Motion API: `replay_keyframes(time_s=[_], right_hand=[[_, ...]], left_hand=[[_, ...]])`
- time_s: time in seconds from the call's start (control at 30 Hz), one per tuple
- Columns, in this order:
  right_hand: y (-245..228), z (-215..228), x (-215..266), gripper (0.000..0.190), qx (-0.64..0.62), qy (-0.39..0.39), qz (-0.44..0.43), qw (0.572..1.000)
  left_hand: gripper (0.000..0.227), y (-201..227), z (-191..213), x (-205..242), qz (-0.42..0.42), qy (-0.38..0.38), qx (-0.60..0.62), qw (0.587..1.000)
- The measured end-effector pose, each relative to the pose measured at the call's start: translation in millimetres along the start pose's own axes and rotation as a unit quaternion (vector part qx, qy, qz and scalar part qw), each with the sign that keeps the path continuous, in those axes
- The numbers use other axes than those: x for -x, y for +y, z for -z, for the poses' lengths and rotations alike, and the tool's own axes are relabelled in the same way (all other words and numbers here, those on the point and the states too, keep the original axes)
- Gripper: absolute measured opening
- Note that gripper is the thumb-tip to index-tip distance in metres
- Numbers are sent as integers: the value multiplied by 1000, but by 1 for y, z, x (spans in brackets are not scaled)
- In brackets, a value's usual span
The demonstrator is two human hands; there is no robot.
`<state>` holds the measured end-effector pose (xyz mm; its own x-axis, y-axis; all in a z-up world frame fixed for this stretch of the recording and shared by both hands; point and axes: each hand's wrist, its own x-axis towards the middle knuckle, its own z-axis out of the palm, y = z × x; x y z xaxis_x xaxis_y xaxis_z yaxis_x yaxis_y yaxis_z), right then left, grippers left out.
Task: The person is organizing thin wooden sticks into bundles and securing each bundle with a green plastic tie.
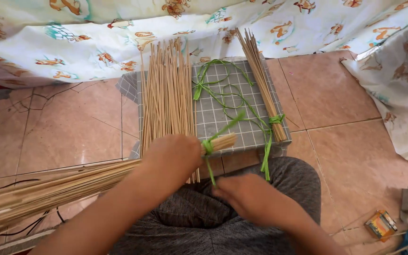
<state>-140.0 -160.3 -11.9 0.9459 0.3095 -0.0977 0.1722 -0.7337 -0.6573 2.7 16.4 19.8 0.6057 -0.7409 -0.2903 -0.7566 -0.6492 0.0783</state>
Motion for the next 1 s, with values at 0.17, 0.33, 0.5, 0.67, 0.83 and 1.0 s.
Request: replay_keyframes(time_s=[0.17,0.33,0.5,0.67,0.83,1.0], right_hand=[[0,62,6,6,112,95,90,985],[44,53,-31,14,-54,35,49,997],[-4,14,-4,13,1,18,-12,1000],[-17,74,23,10,163,70,58,982],[25,83,-29,5,34,83,45,995],[99,-17,-44,19,-153,68,131,977]], left_hand=[[12,34,-19,7,-99,-191,-114,970],[35,37,21,33,-212,-131,58,967],[12,-4,20,9,-21,4,-8,1000],[15,26,-40,11,-59,-153,-124,979],[18,54,-9,51,-221,-117,-9,968],[28,30,51,50,14,-65,193,979]])
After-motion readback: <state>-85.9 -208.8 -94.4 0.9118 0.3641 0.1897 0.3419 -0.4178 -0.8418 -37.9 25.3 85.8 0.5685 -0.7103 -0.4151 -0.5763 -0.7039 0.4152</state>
